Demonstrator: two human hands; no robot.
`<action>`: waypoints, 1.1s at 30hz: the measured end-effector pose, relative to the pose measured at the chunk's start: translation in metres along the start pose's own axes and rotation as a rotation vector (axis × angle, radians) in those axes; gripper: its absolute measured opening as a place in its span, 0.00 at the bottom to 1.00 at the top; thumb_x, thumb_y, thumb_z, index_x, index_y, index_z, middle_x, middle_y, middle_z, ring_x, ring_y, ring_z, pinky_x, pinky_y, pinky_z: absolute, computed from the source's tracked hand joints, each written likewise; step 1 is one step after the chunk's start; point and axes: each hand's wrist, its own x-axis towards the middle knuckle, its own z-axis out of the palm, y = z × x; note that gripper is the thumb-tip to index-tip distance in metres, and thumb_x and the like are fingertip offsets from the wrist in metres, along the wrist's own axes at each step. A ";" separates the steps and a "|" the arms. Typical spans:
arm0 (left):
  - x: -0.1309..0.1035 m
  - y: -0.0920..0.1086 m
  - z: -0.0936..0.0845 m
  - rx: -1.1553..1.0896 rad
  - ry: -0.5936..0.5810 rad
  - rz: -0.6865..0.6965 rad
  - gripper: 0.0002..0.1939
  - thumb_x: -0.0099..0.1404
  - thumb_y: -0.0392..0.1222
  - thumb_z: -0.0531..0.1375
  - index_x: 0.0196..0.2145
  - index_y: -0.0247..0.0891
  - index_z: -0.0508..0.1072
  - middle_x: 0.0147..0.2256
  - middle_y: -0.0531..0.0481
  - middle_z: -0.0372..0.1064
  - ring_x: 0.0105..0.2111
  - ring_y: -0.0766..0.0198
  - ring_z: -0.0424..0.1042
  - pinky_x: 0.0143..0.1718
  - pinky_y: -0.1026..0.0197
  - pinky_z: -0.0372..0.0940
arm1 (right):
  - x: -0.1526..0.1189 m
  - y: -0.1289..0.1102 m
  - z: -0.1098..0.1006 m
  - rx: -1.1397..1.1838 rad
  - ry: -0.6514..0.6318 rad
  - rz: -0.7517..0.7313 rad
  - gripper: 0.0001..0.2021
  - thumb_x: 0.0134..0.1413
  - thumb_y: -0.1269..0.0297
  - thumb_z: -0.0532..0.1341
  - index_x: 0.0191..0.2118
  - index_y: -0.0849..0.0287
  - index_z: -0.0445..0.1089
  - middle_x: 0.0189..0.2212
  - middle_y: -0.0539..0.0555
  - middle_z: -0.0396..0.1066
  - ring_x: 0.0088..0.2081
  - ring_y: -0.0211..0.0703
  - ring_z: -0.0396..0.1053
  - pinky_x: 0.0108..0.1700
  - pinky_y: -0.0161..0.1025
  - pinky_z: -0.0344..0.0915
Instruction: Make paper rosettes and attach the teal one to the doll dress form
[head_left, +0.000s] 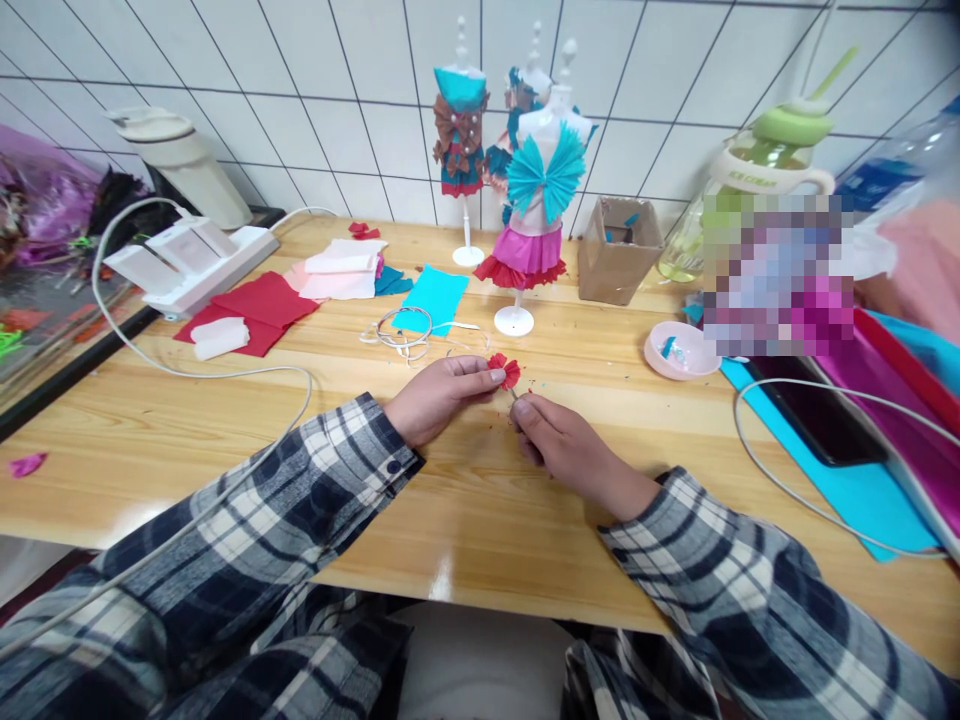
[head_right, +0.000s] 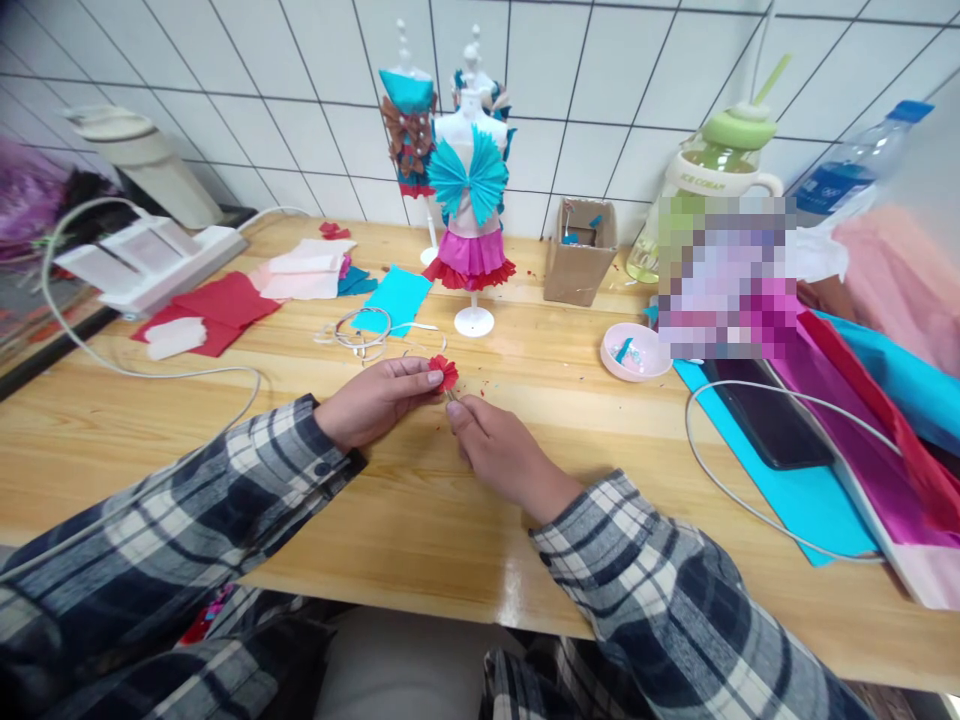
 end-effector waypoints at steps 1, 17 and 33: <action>0.000 0.000 -0.001 -0.012 -0.006 -0.003 0.11 0.53 0.44 0.70 0.31 0.33 0.77 0.33 0.48 0.74 0.36 0.64 0.70 0.44 0.59 0.61 | 0.000 0.000 -0.001 -0.008 0.026 0.005 0.21 0.66 0.47 0.43 0.30 0.56 0.61 0.21 0.46 0.62 0.23 0.37 0.60 0.29 0.36 0.57; 0.002 -0.003 -0.007 0.134 -0.121 -0.028 0.12 0.55 0.45 0.68 0.32 0.33 0.76 0.33 0.48 0.75 0.35 0.63 0.71 0.43 0.57 0.61 | 0.002 -0.001 -0.005 -0.061 -0.008 0.026 0.27 0.66 0.44 0.40 0.28 0.57 0.64 0.20 0.47 0.56 0.24 0.38 0.57 0.30 0.37 0.54; 0.002 -0.003 -0.007 0.133 -0.117 -0.029 0.12 0.54 0.45 0.69 0.32 0.33 0.77 0.32 0.49 0.74 0.34 0.65 0.70 0.42 0.59 0.61 | 0.004 -0.001 -0.006 -0.132 -0.022 0.006 0.24 0.67 0.49 0.40 0.25 0.57 0.58 0.20 0.47 0.57 0.24 0.37 0.57 0.29 0.37 0.52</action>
